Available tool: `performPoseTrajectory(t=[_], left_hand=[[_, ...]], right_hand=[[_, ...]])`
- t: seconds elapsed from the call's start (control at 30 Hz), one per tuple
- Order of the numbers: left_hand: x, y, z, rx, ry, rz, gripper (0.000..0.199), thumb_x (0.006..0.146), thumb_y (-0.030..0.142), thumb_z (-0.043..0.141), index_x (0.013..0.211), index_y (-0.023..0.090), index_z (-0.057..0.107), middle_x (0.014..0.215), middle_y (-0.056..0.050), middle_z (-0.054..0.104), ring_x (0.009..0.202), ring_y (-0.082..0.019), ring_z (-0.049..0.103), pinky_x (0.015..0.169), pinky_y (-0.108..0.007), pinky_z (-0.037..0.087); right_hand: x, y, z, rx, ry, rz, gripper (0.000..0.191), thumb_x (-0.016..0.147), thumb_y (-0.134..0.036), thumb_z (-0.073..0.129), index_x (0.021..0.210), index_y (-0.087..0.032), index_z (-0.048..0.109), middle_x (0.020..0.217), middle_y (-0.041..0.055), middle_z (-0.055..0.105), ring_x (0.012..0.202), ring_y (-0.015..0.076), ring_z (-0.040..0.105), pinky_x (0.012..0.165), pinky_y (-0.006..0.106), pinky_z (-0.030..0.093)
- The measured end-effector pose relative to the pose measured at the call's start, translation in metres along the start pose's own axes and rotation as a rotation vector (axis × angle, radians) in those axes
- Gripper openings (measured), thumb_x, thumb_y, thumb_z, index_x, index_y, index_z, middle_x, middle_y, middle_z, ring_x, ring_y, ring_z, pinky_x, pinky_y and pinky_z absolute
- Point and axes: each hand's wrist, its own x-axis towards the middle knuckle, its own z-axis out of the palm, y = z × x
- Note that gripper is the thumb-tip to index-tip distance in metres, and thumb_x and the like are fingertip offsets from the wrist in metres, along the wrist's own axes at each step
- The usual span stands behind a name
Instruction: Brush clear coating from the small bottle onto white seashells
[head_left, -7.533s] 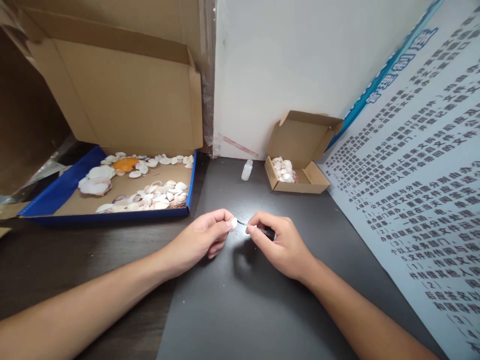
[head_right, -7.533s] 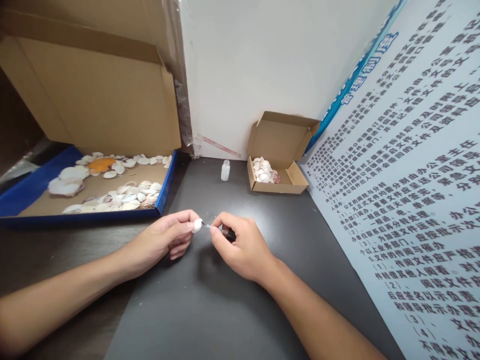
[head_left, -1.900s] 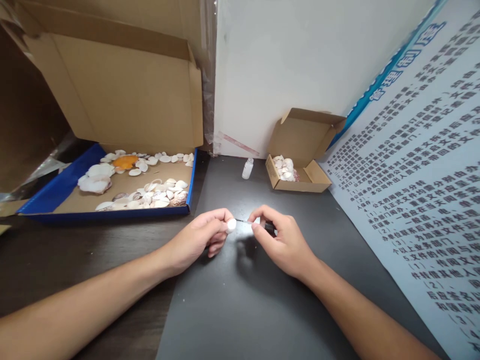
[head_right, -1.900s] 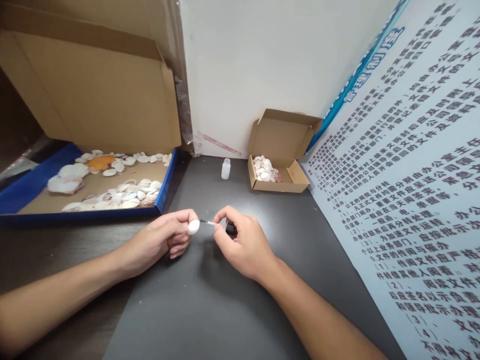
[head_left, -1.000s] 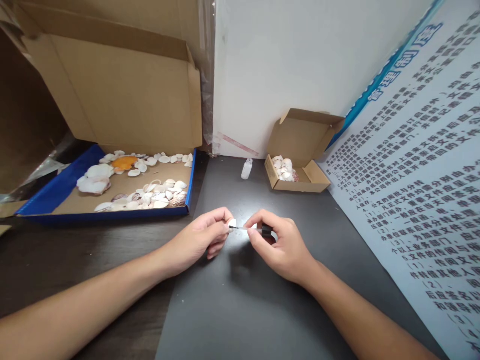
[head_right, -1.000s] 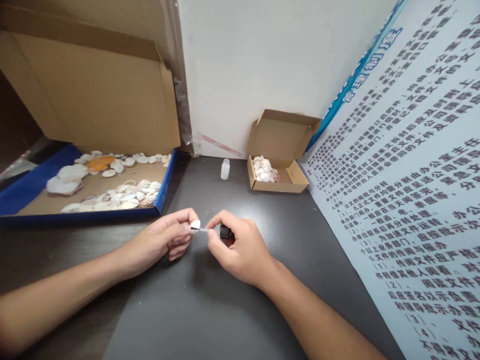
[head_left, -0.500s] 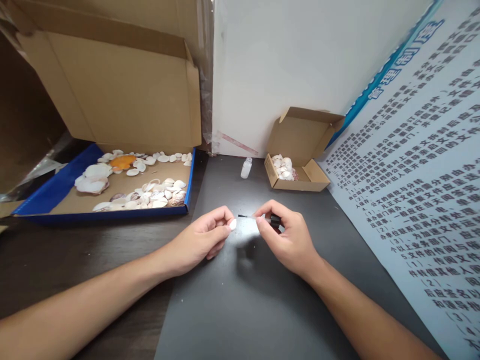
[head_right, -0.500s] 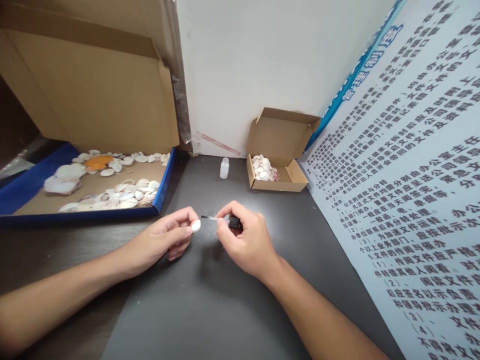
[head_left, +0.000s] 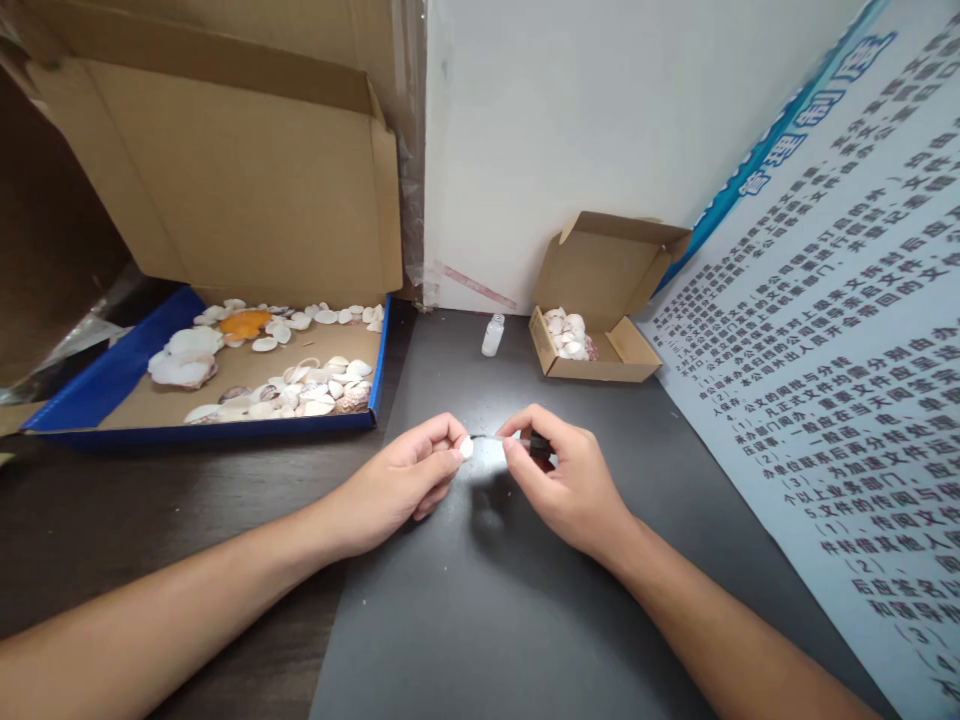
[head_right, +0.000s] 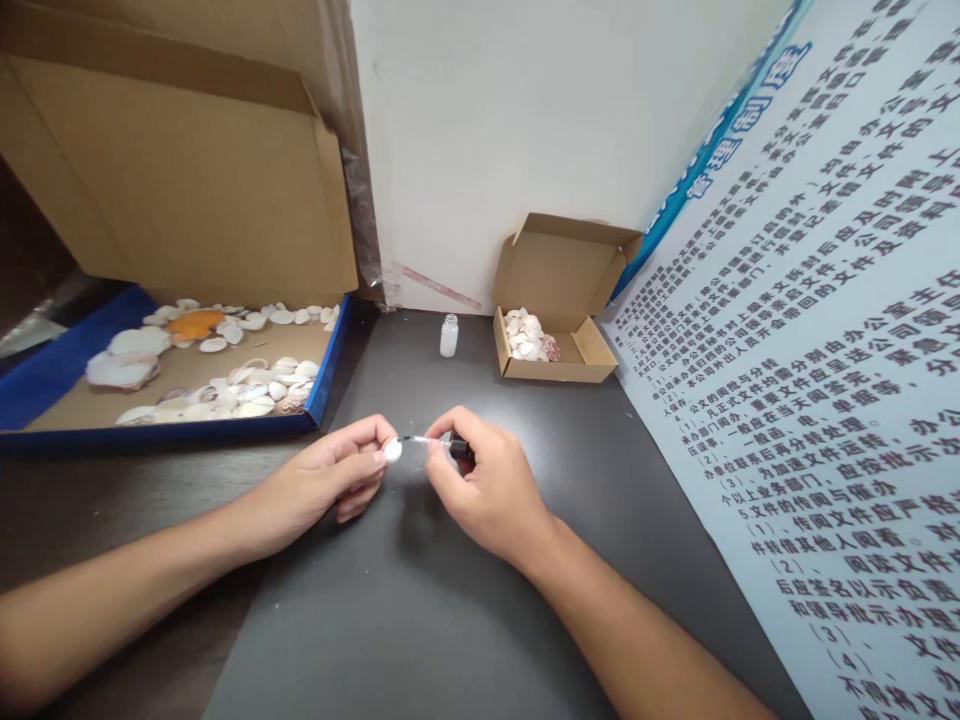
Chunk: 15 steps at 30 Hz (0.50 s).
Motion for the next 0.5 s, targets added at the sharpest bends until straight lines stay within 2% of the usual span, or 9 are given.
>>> performPoseTrajectory(t=[0.1,0.3,0.5], left_hand=[[-0.0007,0.0004,0.0007,-0.019,0.010,-0.012,0.025,0.093,0.044,0.050,0.086,0.020,0.044,0.055,0.009,0.034,0.048,-0.007,0.029,0.046,-0.019,0.028],[-0.0007,-0.0013,0.0006,-0.108,-0.003,0.006,0.025,0.093,0.045,0.049,0.090,0.021,0.044,0.058,0.010,0.033,0.048,-0.007,0.027,0.045,-0.019,0.029],[0.0006,-0.0010,-0.0002,-0.115,-0.007,-0.037,0.027,0.093,0.044,0.050,0.085,0.020,0.043,0.056,0.010,0.033,0.047,-0.006,0.027,0.045,-0.018,0.028]], right_hand=[[0.0013,0.0006,-0.0021,0.018,0.075,0.008,0.007,0.087,-0.022,0.053,0.083,-0.020,0.058,0.060,-0.0046,0.048,0.052,0.0102,0.043,0.050,0.021,0.035],[0.0005,-0.0007,0.0014,0.046,-0.017,-0.047,0.006,0.085,-0.021,0.054,0.080,-0.020,0.057,0.061,-0.0053,0.045,0.050,0.0090,0.040,0.050,0.021,0.035],[0.0005,-0.0004,0.0014,0.024,0.028,-0.033,0.006,0.085,-0.020,0.055,0.079,-0.019,0.056,0.061,-0.0057,0.046,0.051,0.0085,0.041,0.049,0.020,0.035]])
